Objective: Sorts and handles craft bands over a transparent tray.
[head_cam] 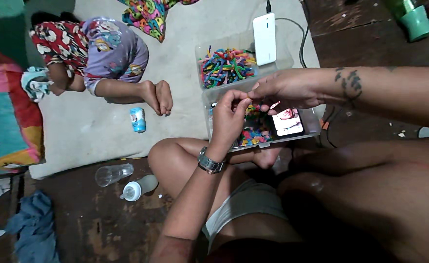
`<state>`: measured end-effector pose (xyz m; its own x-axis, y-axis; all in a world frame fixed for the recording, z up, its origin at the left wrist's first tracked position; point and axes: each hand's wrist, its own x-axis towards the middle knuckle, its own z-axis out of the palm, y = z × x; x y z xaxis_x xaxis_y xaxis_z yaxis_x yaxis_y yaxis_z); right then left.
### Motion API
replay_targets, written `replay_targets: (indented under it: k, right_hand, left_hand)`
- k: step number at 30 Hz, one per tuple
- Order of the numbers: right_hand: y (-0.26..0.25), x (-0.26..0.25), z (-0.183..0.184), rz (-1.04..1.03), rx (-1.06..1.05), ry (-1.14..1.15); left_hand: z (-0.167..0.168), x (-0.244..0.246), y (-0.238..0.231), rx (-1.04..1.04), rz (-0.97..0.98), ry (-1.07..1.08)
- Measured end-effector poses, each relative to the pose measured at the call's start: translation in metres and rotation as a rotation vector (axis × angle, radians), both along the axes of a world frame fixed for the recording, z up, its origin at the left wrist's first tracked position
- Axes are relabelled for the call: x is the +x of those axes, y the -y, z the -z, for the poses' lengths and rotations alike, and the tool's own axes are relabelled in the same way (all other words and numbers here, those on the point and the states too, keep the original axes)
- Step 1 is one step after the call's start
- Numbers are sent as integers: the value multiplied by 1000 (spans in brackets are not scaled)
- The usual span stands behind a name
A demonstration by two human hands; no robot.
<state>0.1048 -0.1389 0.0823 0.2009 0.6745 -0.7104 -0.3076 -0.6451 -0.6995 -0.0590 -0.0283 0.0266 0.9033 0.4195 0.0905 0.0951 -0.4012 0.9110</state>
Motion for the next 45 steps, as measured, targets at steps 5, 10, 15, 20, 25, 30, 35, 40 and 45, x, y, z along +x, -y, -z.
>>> replay_targets:
  k: [5,10,15,20,25,30,35,40,45]
  right_hand:
    - [-2,-3,-7,33,-25,9]
    - [-1,0,-3,28,47,-18]
    - [1,2,-3,46,97,-73]
    - [2,4,1,73,131,-76]
    - [2,4,-3,60,159,-64]
    - [3,4,-3,19,167,-69]
    - [2,3,-4,-25,123,-56]
    - [2,1,1,-68,161,-99]
    - [2,0,1,-60,150,-83]
  left_hand:
    - [1,0,1,28,-35,35]
    - [3,2,2,13,-58,78]
    - [0,4,2,-46,-58,124]
    - [3,5,1,-23,-52,159]
    - [3,5,-1,37,-26,240]
    - [3,6,-2,150,-15,302]
    - [-3,5,-9,460,36,244]
    - [-7,5,-15,719,119,184]
    - [-6,5,-14,809,160,157]
